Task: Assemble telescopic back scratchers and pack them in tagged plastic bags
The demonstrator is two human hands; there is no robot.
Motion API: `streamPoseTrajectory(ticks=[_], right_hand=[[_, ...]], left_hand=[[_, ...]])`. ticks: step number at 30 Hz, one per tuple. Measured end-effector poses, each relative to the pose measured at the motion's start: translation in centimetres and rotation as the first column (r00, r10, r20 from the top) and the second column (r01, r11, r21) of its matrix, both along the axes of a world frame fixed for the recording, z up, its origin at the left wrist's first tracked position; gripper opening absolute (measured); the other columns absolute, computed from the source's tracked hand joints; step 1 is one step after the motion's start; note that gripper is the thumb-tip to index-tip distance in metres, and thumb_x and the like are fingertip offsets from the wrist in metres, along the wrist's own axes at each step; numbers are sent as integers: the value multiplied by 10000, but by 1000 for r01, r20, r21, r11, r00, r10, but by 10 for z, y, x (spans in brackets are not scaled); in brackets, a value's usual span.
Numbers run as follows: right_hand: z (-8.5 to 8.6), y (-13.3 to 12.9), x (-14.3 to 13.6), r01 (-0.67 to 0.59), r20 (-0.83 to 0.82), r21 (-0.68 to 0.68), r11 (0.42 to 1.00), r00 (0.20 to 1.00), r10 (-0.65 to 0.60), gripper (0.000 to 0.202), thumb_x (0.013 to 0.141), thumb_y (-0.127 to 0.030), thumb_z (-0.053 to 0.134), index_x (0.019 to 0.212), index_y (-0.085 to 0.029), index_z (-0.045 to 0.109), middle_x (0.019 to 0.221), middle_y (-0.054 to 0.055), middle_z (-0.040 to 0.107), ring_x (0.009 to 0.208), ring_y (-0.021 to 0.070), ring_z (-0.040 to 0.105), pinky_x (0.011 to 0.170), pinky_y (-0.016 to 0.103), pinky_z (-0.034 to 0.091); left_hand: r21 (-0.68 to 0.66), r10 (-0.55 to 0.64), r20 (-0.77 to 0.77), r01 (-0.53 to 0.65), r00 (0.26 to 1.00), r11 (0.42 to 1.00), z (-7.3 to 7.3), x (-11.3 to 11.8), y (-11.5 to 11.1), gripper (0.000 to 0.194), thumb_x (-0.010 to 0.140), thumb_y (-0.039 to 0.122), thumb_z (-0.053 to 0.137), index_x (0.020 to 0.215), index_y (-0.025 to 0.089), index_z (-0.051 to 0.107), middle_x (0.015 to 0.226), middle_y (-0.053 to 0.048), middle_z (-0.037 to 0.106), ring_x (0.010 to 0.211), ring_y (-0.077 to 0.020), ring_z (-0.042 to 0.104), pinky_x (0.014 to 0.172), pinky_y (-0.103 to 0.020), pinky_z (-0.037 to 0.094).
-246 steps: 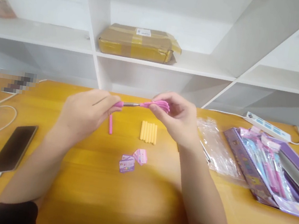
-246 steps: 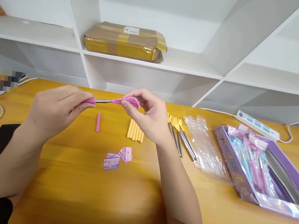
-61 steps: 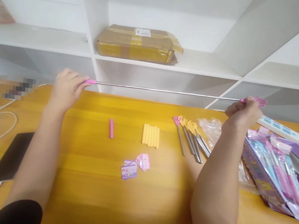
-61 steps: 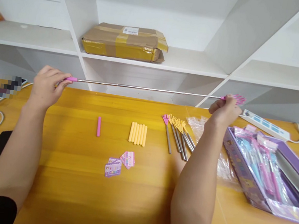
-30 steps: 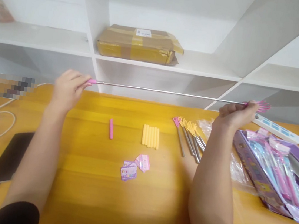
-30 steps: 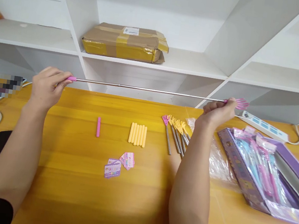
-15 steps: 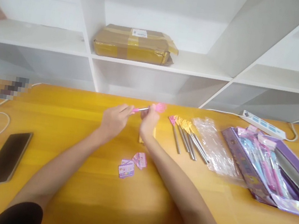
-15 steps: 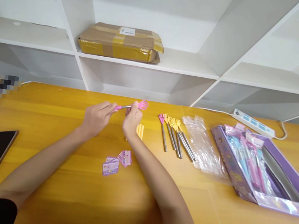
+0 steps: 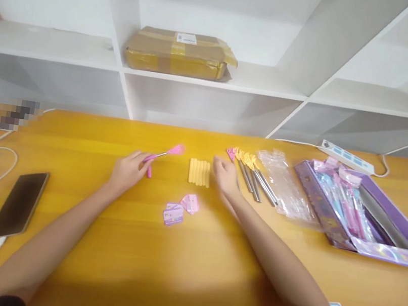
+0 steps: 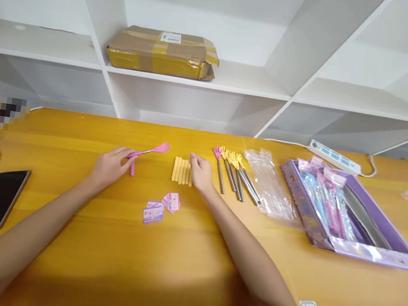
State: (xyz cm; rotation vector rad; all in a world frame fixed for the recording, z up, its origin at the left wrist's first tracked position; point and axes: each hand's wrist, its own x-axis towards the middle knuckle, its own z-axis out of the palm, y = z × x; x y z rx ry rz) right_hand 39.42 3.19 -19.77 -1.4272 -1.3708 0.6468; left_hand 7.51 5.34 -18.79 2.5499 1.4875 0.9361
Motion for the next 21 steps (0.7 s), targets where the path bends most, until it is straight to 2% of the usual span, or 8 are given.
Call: streamPoseTrajectory(ticks=[3,6,11,15,18,20,21], right_hand=[[-7,-17,34,125,58,69,990,990,-130,570,1022,-673,424,666,-259,260,607,-49,265,596,130,262,577,290,218],[-16,-31,53,178,148,138,974,969,-198,548,1031,-618,423,644,-257,281,590,-44,299,592,137,285,597,295,238],[-30,-38,43,94,327,174,980,933,-148,504,997,-511,522,603,-248,349,575,-19,402,589,153,368,650,306,338],[-27,-27,44,77,449,166,983,882,-145,422,940,-443,606,613,-253,418,622,0,472,649,177,429,790,343,437],[-13,-17,82,258,542,148,955,787,-296,243,928,-346,613,726,-237,533,762,52,588,805,211,524,945,407,441],[0,-13,123,459,617,128,879,657,-433,128,945,-305,581,917,-187,620,995,144,666,1000,258,567,1045,466,404],[5,-13,145,551,656,108,828,586,-476,188,961,-299,555,1039,-148,637,1142,203,662,1108,289,564,1081,492,385]], left_hand=[[12,47,98,-49,994,999,-18,-14,-16,282,1070,404,568,1160,224,766,1054,-62,795,943,-206,734,855,-315,523],[-59,50,146,-42,988,997,-25,-14,-22,249,1050,410,595,1127,230,750,1027,-49,774,892,-199,708,843,-314,518],[-140,-59,65,68,996,988,-27,-3,-16,206,1026,406,603,1024,218,685,932,-38,711,805,-193,650,752,-309,479],[-138,-53,40,58,998,989,-28,-4,-16,217,1025,412,594,928,219,615,845,-19,638,718,-175,582,679,-301,440],[-159,-63,58,71,996,985,-28,-5,-18,228,1035,431,578,937,227,599,865,-24,644,730,-179,593,683,-301,450],[-167,-64,68,75,996,983,-29,-5,-17,222,1037,438,575,968,229,603,898,-30,664,748,-184,613,690,-303,459],[-172,-63,72,75,995,982,-30,-5,-17,220,1038,440,573,988,229,608,919,-34,675,759,-186,623,695,-303,463]])
